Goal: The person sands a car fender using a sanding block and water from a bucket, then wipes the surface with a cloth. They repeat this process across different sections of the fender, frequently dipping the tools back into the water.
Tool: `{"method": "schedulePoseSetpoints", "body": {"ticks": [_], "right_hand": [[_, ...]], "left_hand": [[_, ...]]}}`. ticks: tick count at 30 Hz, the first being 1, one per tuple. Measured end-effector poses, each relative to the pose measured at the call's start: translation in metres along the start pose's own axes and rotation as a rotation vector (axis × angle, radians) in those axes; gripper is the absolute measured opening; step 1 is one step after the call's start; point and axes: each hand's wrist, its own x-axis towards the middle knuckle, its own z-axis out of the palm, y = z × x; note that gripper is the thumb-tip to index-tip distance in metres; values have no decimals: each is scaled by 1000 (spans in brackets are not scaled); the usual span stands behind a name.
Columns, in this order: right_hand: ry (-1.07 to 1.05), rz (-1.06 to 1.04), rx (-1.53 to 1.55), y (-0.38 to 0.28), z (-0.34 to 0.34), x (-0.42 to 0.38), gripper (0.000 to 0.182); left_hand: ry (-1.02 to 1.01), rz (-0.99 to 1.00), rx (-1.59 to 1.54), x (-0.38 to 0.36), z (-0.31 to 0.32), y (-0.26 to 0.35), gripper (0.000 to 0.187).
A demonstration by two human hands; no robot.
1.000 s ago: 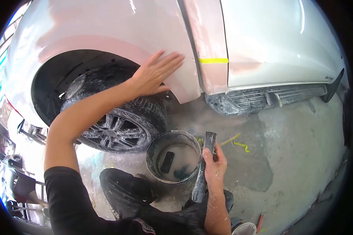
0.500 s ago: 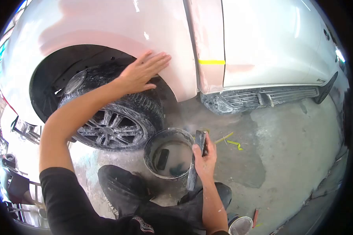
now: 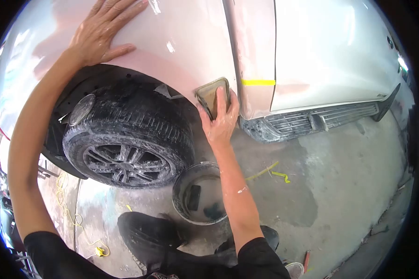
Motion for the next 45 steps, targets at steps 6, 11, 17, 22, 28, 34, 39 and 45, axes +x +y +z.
{"method": "schedulePoseSetpoints", "body": {"ticks": [6,11,17,22,28,34,39,45], "right_hand": [[112,-107,-54,43,12,-33,71],[-56,-200,-78,-57,19,81,76],[19,-48,-57,56,5,-46,80],[-25,-152,-107,-40,13,63,76],[14,-28,-92,15,0,-9,79],[-1,13,-148,-36,9,38,90],[-44,-84,-119,-27,-1,42,90],[105,76,-151,-9,11,-1,89]], "left_hand": [[11,-20,49,1,1,3,100],[76,3,86,-3,5,2,97],[52,-1,126,-2,5,1,98],[226,26,181,2,24,-1,85],[233,87,98,4,17,-2,92],[229,67,95,6,14,6,90],[233,83,70,9,10,2,87],[222,57,63,9,12,10,86]]}}
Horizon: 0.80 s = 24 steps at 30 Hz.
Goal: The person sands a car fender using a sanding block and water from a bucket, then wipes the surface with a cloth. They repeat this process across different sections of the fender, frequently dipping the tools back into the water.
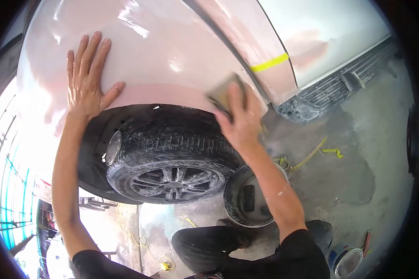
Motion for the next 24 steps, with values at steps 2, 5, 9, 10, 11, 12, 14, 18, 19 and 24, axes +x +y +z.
{"method": "schedulePoseSetpoints", "body": {"ticks": [2,5,9,10,11,12,14,18,19,24], "right_hand": [[-146,-66,62,-59,-1,57,90],[-140,-134,115,-87,1,84,89],[-59,10,57,12,-8,-7,87],[-54,39,87,37,-7,-32,87],[-46,86,120,47,-10,-50,88],[-34,99,104,37,-9,-45,87],[-14,104,85,-13,1,3,86],[-101,-51,123,-59,-2,62,86],[-108,-81,118,-56,-5,61,86],[-38,78,52,34,-19,-39,85]], "left_hand": [[-1,6,-12,0,0,0,86],[0,17,-24,1,-1,-2,86],[29,30,-11,0,3,-1,85],[35,24,-3,0,4,1,85],[33,34,1,0,3,2,85],[37,38,15,0,4,2,85],[46,37,19,0,4,4,84],[53,71,6,3,2,2,83],[41,67,11,2,0,1,83],[48,43,22,2,3,5,82]]}}
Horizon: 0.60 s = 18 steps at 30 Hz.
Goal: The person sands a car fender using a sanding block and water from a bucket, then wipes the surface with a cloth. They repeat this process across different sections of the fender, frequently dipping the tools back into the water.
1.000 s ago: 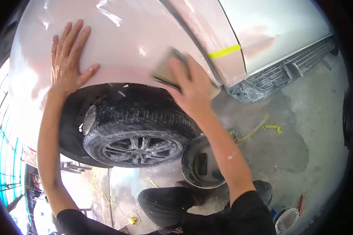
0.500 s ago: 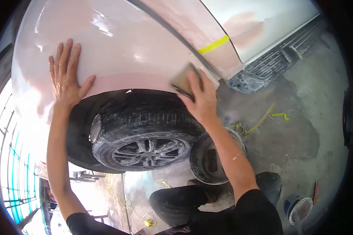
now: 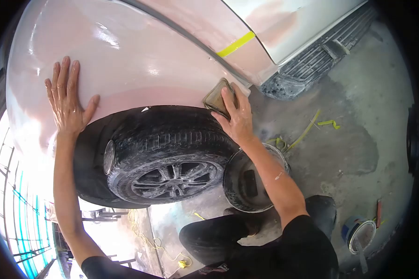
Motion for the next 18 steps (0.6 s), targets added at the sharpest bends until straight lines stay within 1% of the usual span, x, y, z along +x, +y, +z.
{"method": "schedulePoseSetpoints", "body": {"ticks": [1,2,4,5,7,8,11,12,14,15,16,18], "right_hand": [[25,-12,-7,-2,0,4,87],[36,-18,-44,-11,9,9,84],[-50,-54,57,-67,11,61,78],[-97,-136,73,-93,10,86,77],[-103,-226,52,-112,11,108,77],[-85,-212,49,-103,11,102,79],[-34,-162,16,-22,5,39,83],[-8,-130,-12,-15,-6,34,84],[7,-85,-31,-19,10,26,85],[20,-68,-43,-34,14,35,85],[32,-112,-30,-64,23,57,87],[-138,-231,2,-136,25,105,78]], "left_hand": [[13,4,7,2,0,-2,82],[18,4,8,3,1,-1,82],[4,-1,-8,-2,0,1,82],[0,-5,-19,-1,-1,0,82],[-6,-2,-30,2,-2,-4,82],[-13,-1,-32,1,-2,-6,82],[-24,-25,-24,-2,-3,-5,82],[-23,-35,-19,-2,-1,-3,82],[-22,-33,-16,-3,0,-2,79],[-14,-33,-11,-2,0,-3,78],[-15,-33,-8,-3,0,-3,75],[-25,-18,-6,-1,-4,-4,70]]}}
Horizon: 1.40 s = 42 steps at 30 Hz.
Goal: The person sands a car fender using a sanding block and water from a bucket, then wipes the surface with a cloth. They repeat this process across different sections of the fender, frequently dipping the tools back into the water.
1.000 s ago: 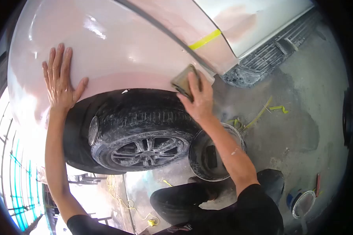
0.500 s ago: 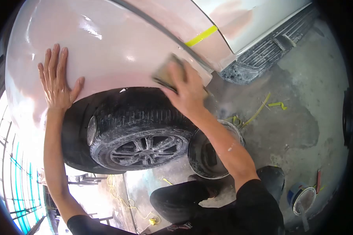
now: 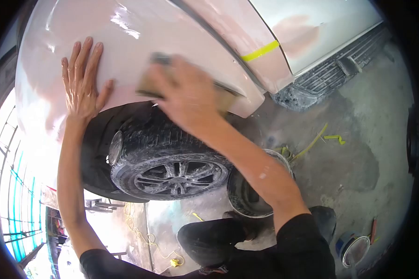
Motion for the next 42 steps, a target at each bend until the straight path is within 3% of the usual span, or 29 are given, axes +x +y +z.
{"method": "schedulePoseSetpoints", "body": {"ticks": [3,6,8,11,14,17,20,22,25,29,32,35,40,42], "right_hand": [[25,-89,-8,-16,7,17,76],[38,188,0,50,-4,-54,78],[165,174,20,106,-1,-116,86],[113,215,9,74,1,-74,84],[2,59,10,8,3,19,83],[138,-32,-16,23,-1,6,79],[120,171,28,92,-9,-80,84],[146,188,6,91,-6,-82,89],[58,145,-2,44,-4,-29,81],[22,1,42,17,-8,12,88],[57,108,-35,82,-9,-75,83],[133,103,-32,101,-2,-109,84],[-26,-24,-30,-12,0,19,82],[17,-51,-14,-2,-4,11,80]], "left_hand": [[15,17,-34,-2,2,-8,65],[6,3,-20,-4,1,-7,63],[4,-24,6,-3,0,-1,62],[16,-30,18,-1,2,0,62],[35,-27,-14,-1,3,-1,61],[14,-38,-25,-2,0,-4,60],[38,-50,-18,0,1,-1,60],[34,-55,-4,-3,0,2,61],[7,-41,11,-1,-1,2,61],[-14,-43,-12,-1,-3,-2,60],[-14,-63,-5,-1,-4,-1,60],[-3,-74,-8,-4,-2,4,60],[22,-64,-29,-2,0,1,62],[18,-57,-41,-3,-1,-3,61]]}}
